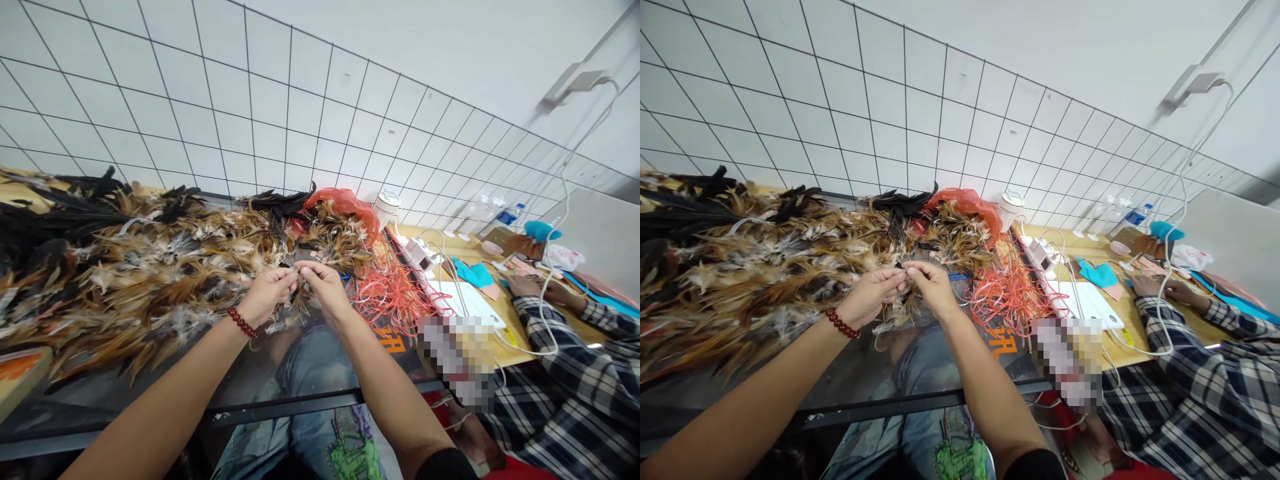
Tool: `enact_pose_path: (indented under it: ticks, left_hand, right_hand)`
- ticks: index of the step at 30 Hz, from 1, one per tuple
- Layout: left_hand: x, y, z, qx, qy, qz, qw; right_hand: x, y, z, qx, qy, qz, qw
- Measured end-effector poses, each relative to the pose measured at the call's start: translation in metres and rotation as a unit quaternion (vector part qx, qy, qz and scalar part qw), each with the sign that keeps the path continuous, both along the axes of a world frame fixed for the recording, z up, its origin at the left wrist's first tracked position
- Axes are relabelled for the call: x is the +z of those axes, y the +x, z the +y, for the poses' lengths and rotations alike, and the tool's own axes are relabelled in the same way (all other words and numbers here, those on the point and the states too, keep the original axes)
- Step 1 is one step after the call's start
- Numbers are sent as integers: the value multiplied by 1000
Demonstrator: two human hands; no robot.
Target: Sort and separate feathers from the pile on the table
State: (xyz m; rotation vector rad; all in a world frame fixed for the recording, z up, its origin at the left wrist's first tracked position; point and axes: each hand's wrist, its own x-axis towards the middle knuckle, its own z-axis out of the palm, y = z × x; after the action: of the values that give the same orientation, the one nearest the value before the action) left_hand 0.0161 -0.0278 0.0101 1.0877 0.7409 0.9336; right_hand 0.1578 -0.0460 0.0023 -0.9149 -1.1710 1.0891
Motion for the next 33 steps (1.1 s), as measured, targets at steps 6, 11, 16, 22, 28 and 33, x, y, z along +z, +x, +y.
enact_pose_path:
  ticks: [6, 11, 16, 22, 28, 33]
  left_hand:
    - [7, 0, -4, -63, -27, 0, 998]
    - [4, 1, -5, -84, -31, 20, 996]
    - [4, 0, -1, 5, 0, -10, 1000]
    - [7, 1, -2, 17, 55, -16, 998]
    - [1, 5, -5, -47, 35, -30, 998]
    - [-1, 10, -8, -46, -11, -103, 994]
  right_hand:
    - [6, 6, -4, 12, 11, -48, 999]
    - [2, 8, 1, -52, 29, -25, 998]
    - [4, 17, 5, -123, 22, 80, 989]
    - [10, 10, -3, -107, 97, -49, 988]
    - [1, -4, -5, -72, 23, -44, 996]
    - [-1, -2, -2, -128, 88, -93, 983]
